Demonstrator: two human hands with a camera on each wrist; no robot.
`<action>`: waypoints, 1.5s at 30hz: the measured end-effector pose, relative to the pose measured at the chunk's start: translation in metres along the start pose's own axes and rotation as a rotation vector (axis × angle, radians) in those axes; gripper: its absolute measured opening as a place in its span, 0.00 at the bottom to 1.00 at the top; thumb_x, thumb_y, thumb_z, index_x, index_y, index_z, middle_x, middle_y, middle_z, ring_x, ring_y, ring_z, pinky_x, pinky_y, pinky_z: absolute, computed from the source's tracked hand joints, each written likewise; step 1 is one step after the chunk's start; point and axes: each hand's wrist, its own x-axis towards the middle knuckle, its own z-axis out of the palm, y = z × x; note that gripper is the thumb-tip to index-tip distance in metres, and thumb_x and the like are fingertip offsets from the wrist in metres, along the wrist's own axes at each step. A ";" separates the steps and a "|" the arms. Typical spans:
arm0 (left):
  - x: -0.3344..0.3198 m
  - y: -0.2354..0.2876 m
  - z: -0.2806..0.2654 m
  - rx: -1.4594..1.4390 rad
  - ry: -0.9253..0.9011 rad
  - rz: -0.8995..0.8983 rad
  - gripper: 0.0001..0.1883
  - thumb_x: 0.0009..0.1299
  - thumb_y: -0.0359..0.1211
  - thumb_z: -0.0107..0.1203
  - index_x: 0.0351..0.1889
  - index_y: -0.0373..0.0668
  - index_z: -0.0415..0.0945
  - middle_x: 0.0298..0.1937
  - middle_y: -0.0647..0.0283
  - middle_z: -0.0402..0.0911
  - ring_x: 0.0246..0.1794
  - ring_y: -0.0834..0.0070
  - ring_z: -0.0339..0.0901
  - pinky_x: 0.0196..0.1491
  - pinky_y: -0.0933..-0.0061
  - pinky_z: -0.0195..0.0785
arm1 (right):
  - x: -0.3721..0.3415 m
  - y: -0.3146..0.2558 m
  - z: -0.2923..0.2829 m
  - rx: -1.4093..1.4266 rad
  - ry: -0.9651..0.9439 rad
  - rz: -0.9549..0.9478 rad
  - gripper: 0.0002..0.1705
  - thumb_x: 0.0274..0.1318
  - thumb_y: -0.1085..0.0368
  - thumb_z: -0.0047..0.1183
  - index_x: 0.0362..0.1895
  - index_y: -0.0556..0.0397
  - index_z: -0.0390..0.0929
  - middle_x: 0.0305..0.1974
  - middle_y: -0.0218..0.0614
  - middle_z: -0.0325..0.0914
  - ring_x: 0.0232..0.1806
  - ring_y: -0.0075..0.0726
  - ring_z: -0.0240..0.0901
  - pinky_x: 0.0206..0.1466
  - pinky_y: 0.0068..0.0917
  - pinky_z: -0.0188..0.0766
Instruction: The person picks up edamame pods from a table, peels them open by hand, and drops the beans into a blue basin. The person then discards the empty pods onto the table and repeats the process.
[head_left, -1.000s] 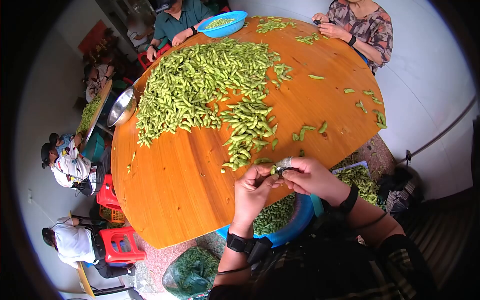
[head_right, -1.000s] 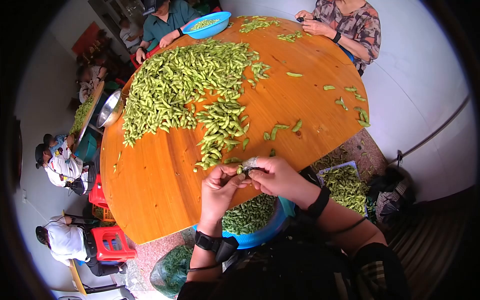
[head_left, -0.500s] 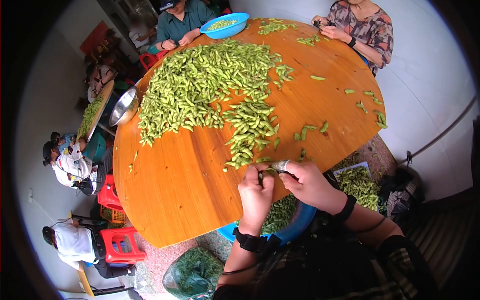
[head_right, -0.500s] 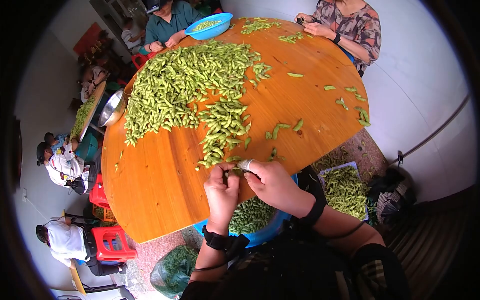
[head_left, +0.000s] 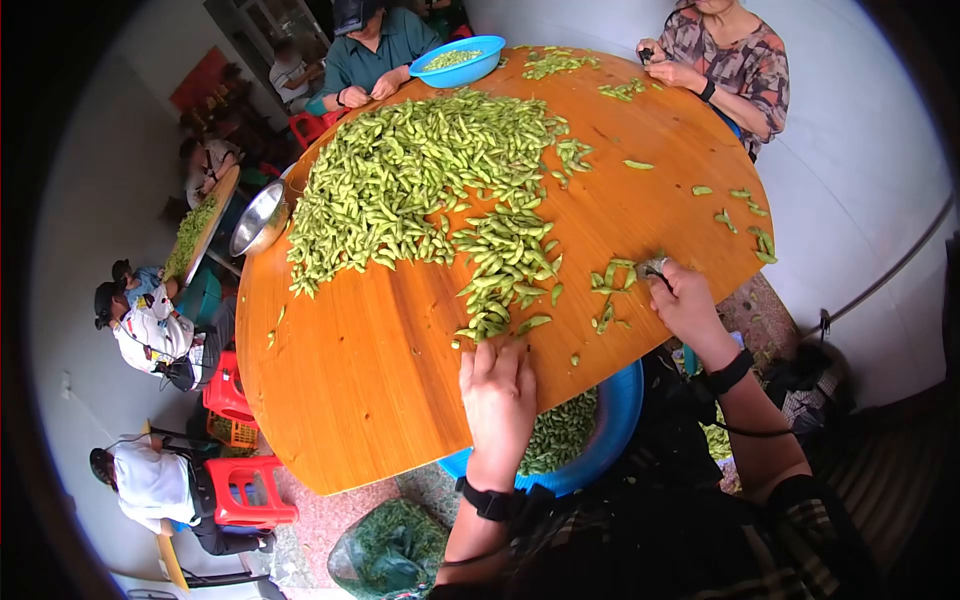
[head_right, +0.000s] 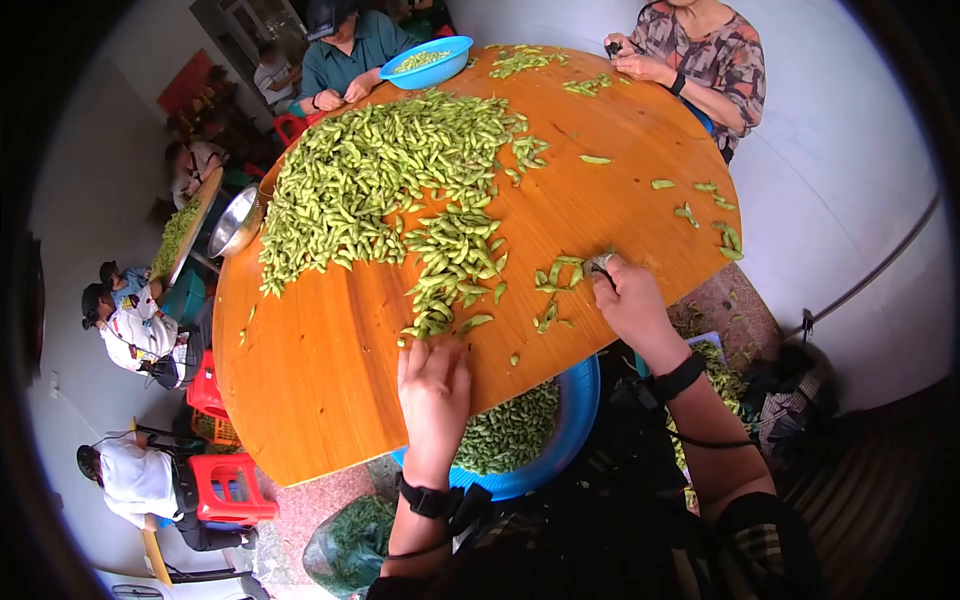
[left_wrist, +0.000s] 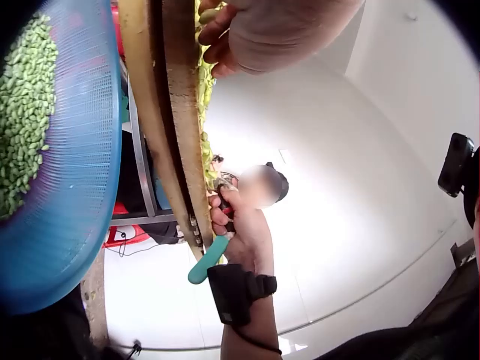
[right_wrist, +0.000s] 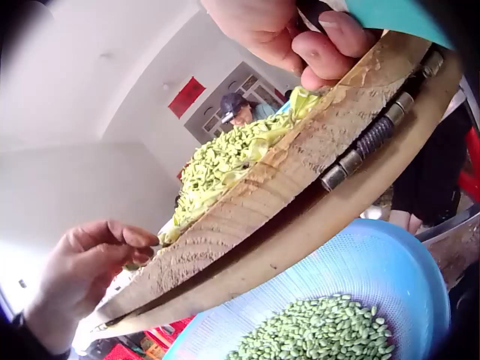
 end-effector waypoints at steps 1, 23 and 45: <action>0.012 0.004 0.005 0.040 0.035 0.038 0.10 0.60 0.23 0.55 0.40 0.38 0.79 0.38 0.58 0.77 0.41 0.57 0.72 0.48 0.59 0.68 | -0.001 0.001 0.000 0.003 0.001 0.001 0.09 0.64 0.70 0.46 0.30 0.59 0.68 0.19 0.31 0.68 0.21 0.23 0.69 0.24 0.26 0.64; -0.001 0.021 0.015 -0.441 -0.214 -0.070 0.20 0.67 0.24 0.55 0.59 0.37 0.73 0.40 0.50 0.78 0.35 0.57 0.81 0.39 0.65 0.75 | -0.042 -0.088 0.018 0.510 -0.610 0.222 0.11 0.66 0.68 0.44 0.29 0.57 0.70 0.20 0.28 0.72 0.15 0.18 0.67 0.17 0.19 0.63; -0.013 0.008 0.033 -0.802 -0.128 -0.317 0.13 0.67 0.22 0.57 0.49 0.33 0.78 0.29 0.59 0.80 0.23 0.79 0.76 0.30 0.77 0.73 | -0.048 -0.091 0.036 0.807 -0.511 0.355 0.06 0.66 0.71 0.44 0.33 0.56 0.70 0.20 0.24 0.67 0.16 0.14 0.59 0.17 0.17 0.54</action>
